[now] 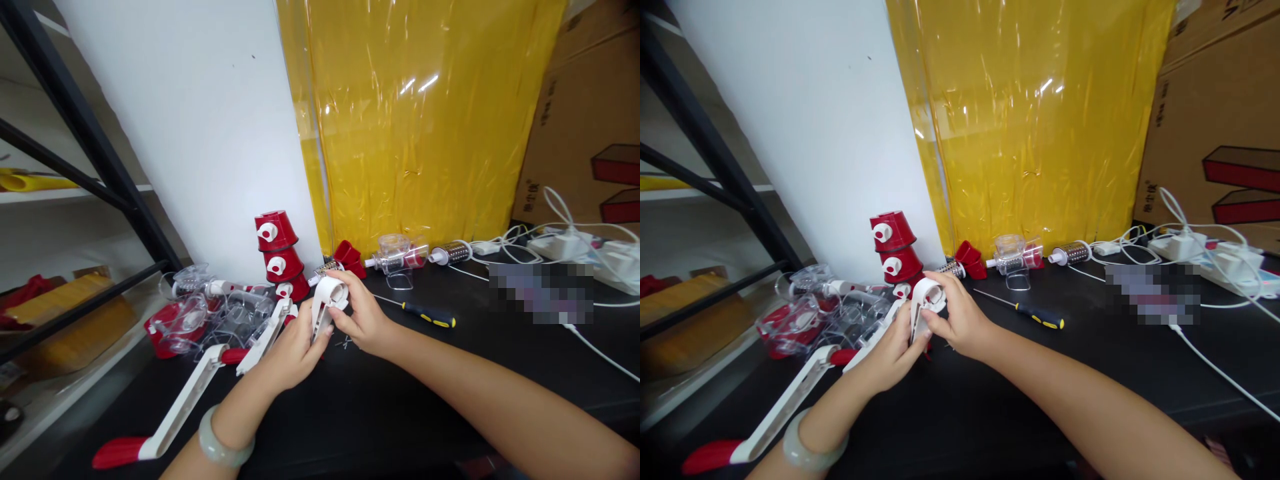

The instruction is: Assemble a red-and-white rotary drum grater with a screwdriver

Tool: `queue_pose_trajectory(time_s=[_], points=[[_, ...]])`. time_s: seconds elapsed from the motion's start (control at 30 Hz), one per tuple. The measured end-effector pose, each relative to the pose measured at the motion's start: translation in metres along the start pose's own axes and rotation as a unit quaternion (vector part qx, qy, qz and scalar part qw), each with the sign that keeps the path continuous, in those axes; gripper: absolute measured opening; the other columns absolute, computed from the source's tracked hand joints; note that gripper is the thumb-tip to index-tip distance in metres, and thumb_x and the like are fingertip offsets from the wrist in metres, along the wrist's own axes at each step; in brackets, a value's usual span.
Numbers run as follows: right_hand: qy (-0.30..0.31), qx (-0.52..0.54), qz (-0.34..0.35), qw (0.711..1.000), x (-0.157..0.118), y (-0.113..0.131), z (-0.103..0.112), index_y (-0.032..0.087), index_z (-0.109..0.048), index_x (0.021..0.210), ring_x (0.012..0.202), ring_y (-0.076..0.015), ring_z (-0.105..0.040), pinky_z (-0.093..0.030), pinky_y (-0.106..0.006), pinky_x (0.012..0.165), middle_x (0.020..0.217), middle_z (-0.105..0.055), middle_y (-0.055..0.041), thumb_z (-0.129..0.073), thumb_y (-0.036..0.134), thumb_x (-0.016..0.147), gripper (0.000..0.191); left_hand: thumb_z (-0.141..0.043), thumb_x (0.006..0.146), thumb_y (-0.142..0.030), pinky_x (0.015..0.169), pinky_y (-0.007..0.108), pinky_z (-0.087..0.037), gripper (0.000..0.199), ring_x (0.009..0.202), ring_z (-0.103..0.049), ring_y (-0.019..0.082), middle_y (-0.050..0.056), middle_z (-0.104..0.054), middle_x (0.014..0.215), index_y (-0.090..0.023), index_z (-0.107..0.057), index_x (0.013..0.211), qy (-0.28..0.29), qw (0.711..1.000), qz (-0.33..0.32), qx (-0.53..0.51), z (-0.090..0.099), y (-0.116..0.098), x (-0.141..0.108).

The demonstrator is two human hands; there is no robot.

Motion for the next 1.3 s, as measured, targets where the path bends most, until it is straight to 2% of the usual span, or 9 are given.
queue_pose_trajectory(time_s=[0.23,0.43,0.57,0.7,1.03,1.2,1.3], points=[[0.002,-0.002,-0.002,1.0,-0.001,-0.001,0.0,0.024,-0.035,0.139,0.115,-0.0273,-0.055,-0.047,-0.046,0.098,0.124,-0.053,-0.0133,-0.055,0.032,0.092,0.051,-0.042,0.098,-0.033,0.083,0.037,-0.05,0.039,0.098,-0.063,0.024,0.012,-0.059,0.115,-0.02,-0.03,0.133,-0.02,0.999,-0.014,0.023,0.002,-0.003,0.0],[0.004,0.028,-0.02,0.999,-0.001,-0.003,0.0,0.024,-0.039,0.137,0.116,-0.0273,-0.055,-0.046,-0.047,0.099,0.124,-0.054,-0.0132,-0.057,0.033,0.093,0.049,-0.042,0.098,-0.035,0.074,0.035,-0.049,0.033,0.076,-0.062,0.02,0.003,-0.06,0.087,-0.02,-0.034,0.126,0.006,1.0,0.019,-0.008,-0.002,0.001,0.0],[0.002,0.099,-0.071,0.993,-0.004,-0.015,-0.003,0.025,-0.039,0.138,0.117,-0.0268,-0.057,-0.046,-0.046,0.101,0.127,-0.055,-0.0128,-0.063,0.035,0.089,0.055,-0.04,0.099,-0.034,0.073,0.033,-0.049,0.033,0.073,-0.06,0.018,0.0,-0.059,0.08,-0.02,-0.032,0.128,0.016,0.999,0.016,-0.04,-0.004,-0.001,-0.001],[0.005,0.149,-0.113,0.982,-0.005,-0.024,-0.006,0.026,-0.043,0.137,0.118,-0.0253,-0.058,-0.046,-0.044,0.101,0.131,-0.056,-0.0117,-0.066,0.035,0.088,0.055,-0.04,0.099,-0.032,0.07,0.031,-0.049,0.035,0.072,-0.06,0.017,0.0,-0.059,0.079,-0.02,-0.03,0.131,0.013,0.999,0.015,-0.048,-0.003,-0.001,0.0],[-0.04,0.234,-0.198,0.951,-0.003,-0.036,-0.011,0.025,-0.054,0.12,0.099,-0.0212,-0.063,-0.05,-0.04,0.091,0.112,-0.063,-0.0075,-0.072,0.031,0.079,0.045,-0.038,0.1,-0.033,0.075,0.033,-0.051,0.039,0.074,-0.062,0.017,0.0,-0.06,0.077,-0.019,-0.026,0.134,0.049,0.996,0.017,-0.072,-0.009,-0.001,0.0],[-0.049,0.254,-0.212,0.943,-0.002,-0.037,-0.012,0.024,-0.053,0.116,0.096,-0.0194,-0.063,-0.051,-0.038,0.09,0.107,-0.063,-0.0059,-0.073,0.029,0.076,0.045,-0.037,0.1,-0.031,0.077,0.035,-0.051,0.036,0.072,-0.062,0.017,-0.001,-0.061,0.076,-0.018,-0.027,0.132,0.057,0.993,0.009,-0.098,-0.008,-0.008,0.002],[-0.052,0.262,-0.214,0.94,-0.001,-0.037,-0.012,0.024,-0.052,0.114,0.096,-0.0196,-0.063,-0.052,-0.038,0.089,0.106,-0.063,-0.0062,-0.074,0.031,0.075,0.045,-0.04,0.099,-0.031,0.077,0.034,-0.051,0.028,0.075,-0.064,0.017,0.001,-0.063,0.078,-0.019,-0.034,0.124,0.057,0.992,0.013,-0.114,-0.01,-0.007,0.002]])
Point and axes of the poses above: each hand's wrist, its own x-axis towards the middle knuckle, its own z-axis out of the back of the hand, y = z × x, the point moved 9 cm from there along x, towards the middle knuckle
